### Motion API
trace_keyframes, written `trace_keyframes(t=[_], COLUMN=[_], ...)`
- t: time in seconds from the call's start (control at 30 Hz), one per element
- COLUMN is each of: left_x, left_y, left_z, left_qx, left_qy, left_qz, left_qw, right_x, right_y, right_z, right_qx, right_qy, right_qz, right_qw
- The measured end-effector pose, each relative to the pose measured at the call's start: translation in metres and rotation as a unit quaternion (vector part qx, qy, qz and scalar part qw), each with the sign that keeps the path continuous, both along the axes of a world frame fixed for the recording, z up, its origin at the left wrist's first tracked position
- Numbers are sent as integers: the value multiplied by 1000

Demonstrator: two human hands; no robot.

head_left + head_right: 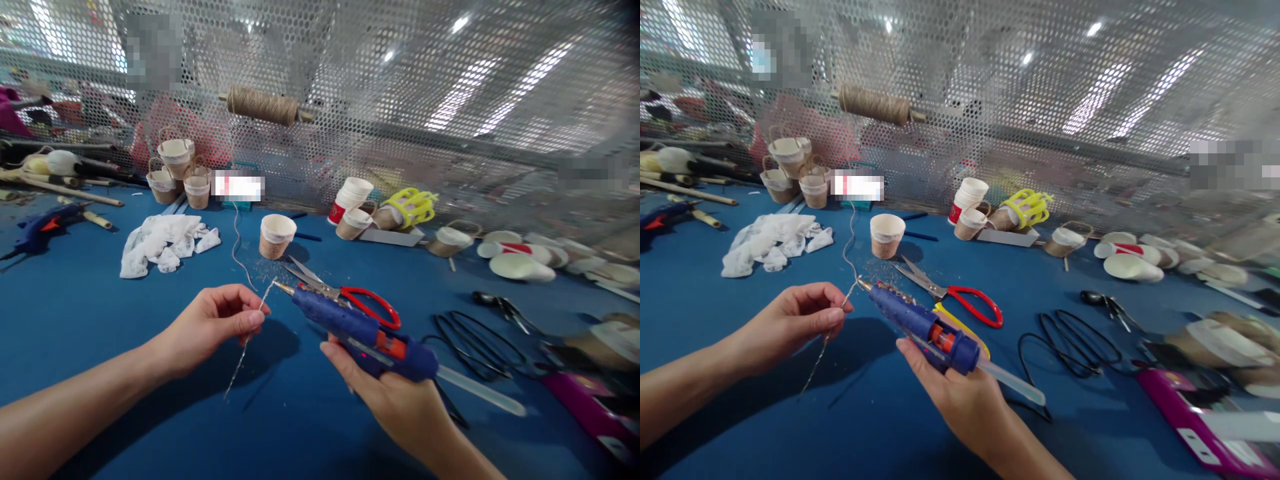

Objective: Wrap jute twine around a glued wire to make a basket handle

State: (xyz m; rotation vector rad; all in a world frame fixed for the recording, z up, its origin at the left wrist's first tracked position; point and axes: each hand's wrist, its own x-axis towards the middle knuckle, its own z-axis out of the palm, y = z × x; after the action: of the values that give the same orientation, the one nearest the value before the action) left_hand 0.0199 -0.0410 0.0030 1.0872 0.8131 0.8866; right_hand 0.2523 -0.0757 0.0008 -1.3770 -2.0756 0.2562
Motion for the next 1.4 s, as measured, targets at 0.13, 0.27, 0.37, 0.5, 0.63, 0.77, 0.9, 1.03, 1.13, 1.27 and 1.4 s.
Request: trace_keyframes(t=[0.13,0.27,0.37,0.5,0.63,0.77,0.9,1.03,1.13,1.27,1.4], left_x=[0,0,0,0,0,-1,0,-1,-2,-2,-1], left_y=[0,0,0,0,-1,-1,-1,0,-1,-1,-2], left_z=[0,0,1,1,0,1,1,0,0,0,1], left_qx=[-4,-6,-3,-3,-9,-16,-18,-15,-16,-19,-24], left_qy=[-3,-12,-12,-8,-2,-6,-13,-14,-15,-17,-14], left_qz=[0,-7,-12,-10,-15,-21,-25,-28,-32,-35,-37], left_qw=[1000,1000,1000,1000,1000,1000,999,999,999,999,999], right_x=[-1,-1,0,2,4,6,4,4,6,6,2], right_y=[0,1,1,-1,0,1,1,1,2,2,1], right_z=[2,1,-1,-5,-7,-6,-5,-6,-8,-8,-2], right_qx=[4,13,18,25,42,62,56,62,70,74,42], right_qy=[2,6,3,-4,-17,-25,-21,-28,-45,-61,-19], right_qz=[-4,-3,4,22,15,10,6,14,33,43,16], right_qw=[1000,1000,1000,999,999,998,998,998,996,994,999])
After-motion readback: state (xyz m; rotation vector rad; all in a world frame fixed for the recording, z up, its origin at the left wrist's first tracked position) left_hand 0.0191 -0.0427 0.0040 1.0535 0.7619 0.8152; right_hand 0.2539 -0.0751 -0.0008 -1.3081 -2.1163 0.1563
